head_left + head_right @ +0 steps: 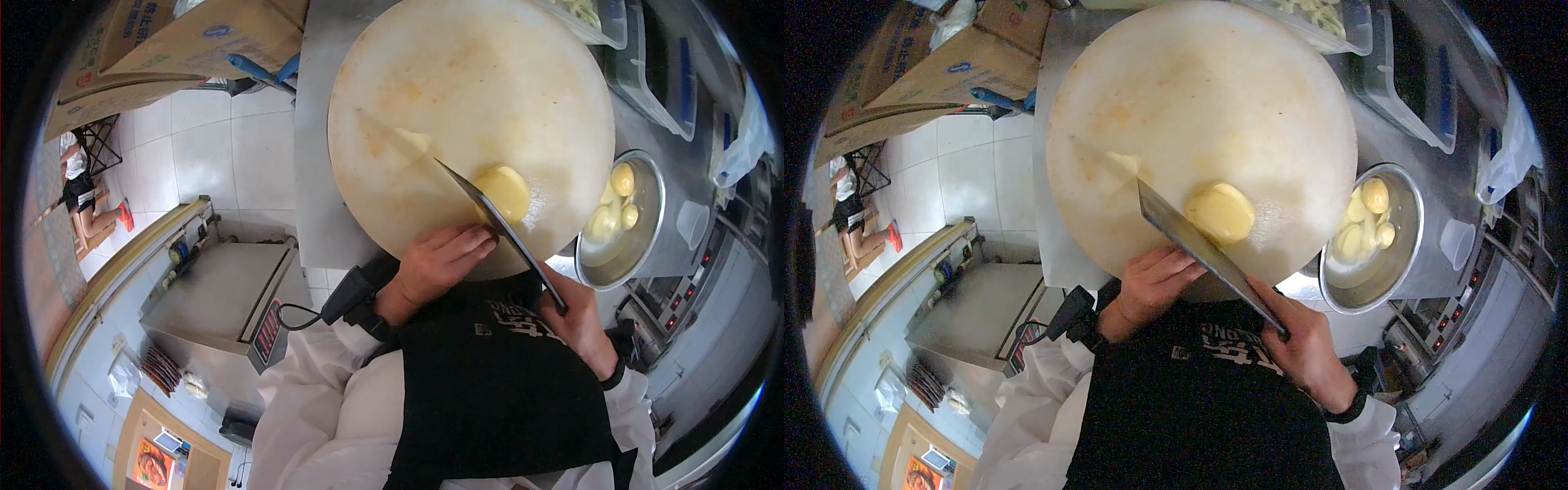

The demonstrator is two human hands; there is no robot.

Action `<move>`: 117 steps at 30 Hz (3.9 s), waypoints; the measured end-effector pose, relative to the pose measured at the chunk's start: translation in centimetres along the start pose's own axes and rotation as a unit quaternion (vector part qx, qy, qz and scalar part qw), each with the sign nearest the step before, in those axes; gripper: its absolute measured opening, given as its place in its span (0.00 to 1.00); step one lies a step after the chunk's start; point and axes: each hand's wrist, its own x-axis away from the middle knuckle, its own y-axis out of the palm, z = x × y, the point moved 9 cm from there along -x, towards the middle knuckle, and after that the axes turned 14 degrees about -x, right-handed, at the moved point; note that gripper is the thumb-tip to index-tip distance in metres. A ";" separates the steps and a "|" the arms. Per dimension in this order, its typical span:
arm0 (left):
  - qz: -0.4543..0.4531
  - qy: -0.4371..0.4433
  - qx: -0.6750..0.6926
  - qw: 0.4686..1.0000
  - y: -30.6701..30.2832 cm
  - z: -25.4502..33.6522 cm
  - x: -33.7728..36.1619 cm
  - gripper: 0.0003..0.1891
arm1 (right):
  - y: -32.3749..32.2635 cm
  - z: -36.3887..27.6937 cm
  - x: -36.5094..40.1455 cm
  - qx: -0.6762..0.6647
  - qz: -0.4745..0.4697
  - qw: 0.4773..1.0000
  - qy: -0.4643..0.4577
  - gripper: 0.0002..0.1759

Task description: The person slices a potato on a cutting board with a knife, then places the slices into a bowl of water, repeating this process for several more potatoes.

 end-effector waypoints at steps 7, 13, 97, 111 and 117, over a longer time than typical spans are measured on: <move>0.002 0.002 0.011 1.000 -0.1 0.0 0.1 0.06 | -0.5 -0.5 1.5 0.051 -0.008 0.998 -0.038 0.39; -0.006 0.006 0.015 1.000 0.1 0.0 0.0 0.05 | -0.4 -0.1 1.7 0.050 -0.016 0.999 -0.014 0.40; -0.214 -0.208 0.208 0.931 11.7 12.2 -10.4 0.22 | -14.7 25.9 17.1 -0.394 0.311 0.865 -0.020 0.07; -0.136 -0.224 0.131 0.956 0.1 -0.1 -0.3 0.23 | -5.8 14.5 12.0 -0.274 0.239 0.931 0.024 0.03; -0.026 -0.106 0.064 0.992 -0.5 1.5 0.8 0.19 | -4.2 10.9 10.4 -0.118 0.221 0.968 0.015 0.13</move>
